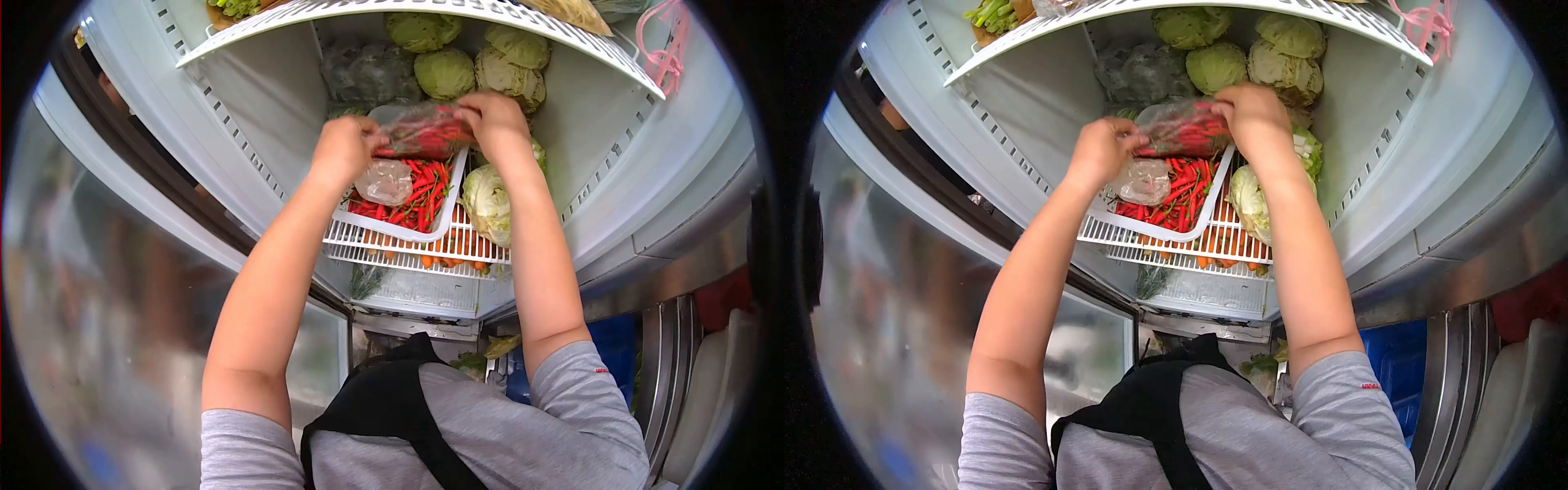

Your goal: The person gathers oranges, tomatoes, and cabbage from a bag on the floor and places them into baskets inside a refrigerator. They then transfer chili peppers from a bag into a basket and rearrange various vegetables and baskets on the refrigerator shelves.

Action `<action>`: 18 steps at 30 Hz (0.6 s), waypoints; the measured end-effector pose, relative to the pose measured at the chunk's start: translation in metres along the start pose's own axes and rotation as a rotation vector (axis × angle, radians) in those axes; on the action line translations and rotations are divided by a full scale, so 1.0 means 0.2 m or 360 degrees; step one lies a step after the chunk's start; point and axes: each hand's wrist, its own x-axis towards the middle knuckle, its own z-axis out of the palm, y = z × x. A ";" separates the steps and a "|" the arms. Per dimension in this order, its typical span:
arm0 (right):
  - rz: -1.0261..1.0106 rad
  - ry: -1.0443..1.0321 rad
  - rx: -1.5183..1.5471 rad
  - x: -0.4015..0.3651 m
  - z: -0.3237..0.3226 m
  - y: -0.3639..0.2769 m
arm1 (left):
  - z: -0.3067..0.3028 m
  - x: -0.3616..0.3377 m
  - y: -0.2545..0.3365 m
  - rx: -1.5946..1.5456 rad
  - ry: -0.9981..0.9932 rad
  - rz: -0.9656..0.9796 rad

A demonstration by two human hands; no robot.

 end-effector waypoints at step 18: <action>0.0191 -0.0082 0.0217 0.09 0.02 0.03 | -0.15 0.10 0.01 -0.0696 -0.0086 0.0087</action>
